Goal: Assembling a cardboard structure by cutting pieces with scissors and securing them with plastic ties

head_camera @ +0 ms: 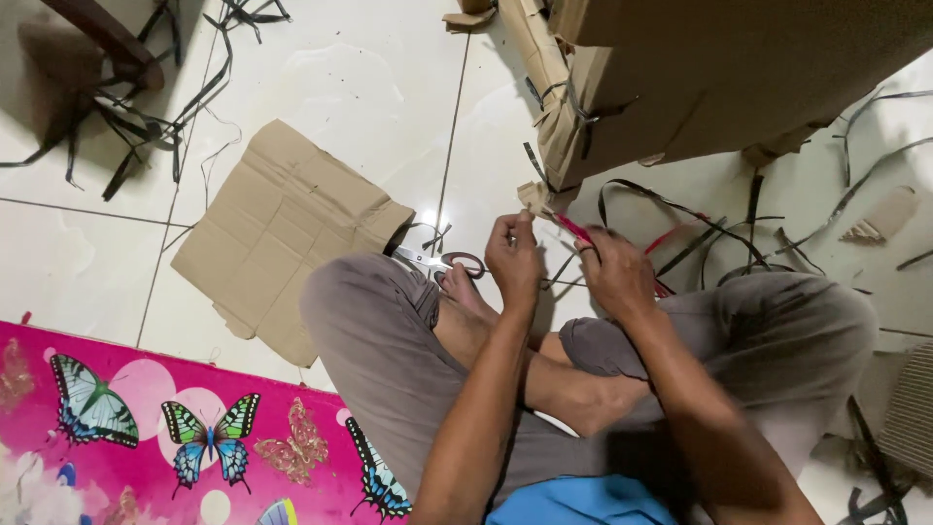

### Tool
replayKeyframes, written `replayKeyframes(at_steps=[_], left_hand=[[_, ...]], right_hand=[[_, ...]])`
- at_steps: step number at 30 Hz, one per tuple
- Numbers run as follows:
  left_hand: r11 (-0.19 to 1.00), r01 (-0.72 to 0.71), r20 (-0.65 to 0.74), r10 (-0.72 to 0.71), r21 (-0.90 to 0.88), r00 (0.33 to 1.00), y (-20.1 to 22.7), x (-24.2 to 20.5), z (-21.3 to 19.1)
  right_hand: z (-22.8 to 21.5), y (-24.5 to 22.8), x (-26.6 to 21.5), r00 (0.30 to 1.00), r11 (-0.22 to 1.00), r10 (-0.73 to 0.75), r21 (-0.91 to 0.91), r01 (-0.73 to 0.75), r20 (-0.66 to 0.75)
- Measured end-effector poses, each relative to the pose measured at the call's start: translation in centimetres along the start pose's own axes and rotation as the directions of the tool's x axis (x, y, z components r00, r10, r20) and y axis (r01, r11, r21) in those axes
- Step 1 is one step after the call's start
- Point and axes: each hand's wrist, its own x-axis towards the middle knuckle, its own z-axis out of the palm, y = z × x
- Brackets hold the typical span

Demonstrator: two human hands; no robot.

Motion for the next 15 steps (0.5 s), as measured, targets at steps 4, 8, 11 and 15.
replayKeyframes(at_steps=[4, 8, 11, 15], left_hand=[[0.987, 0.074, -0.052, -0.082, -0.141, 0.995, -0.5, 0.4, 0.2], [0.957, 0.177, -0.090, -0.202, -0.228, 0.975, 0.4, -0.4, 0.1], [0.930, 0.225, -0.054, -0.250, -0.290, 0.967, -1.3, -0.3, 0.6], [0.866, 0.299, 0.120, -0.273, -0.401, 0.954, -3.5, -0.9, 1.6]], right_hand=[[-0.2, -0.3, -0.6, 0.991, 0.997, 0.019, -0.080, -0.009, 0.129], [0.6, 0.4, -0.5, 0.924, 0.997, 0.073, -0.062, -0.054, 0.376], [0.9, 0.9, -0.4, 0.904, 0.995, 0.082, -0.093, -0.048, 0.419], [-1.3, -2.0, 0.2, 0.935, 0.897, -0.189, 0.441, 0.040, 0.300]])
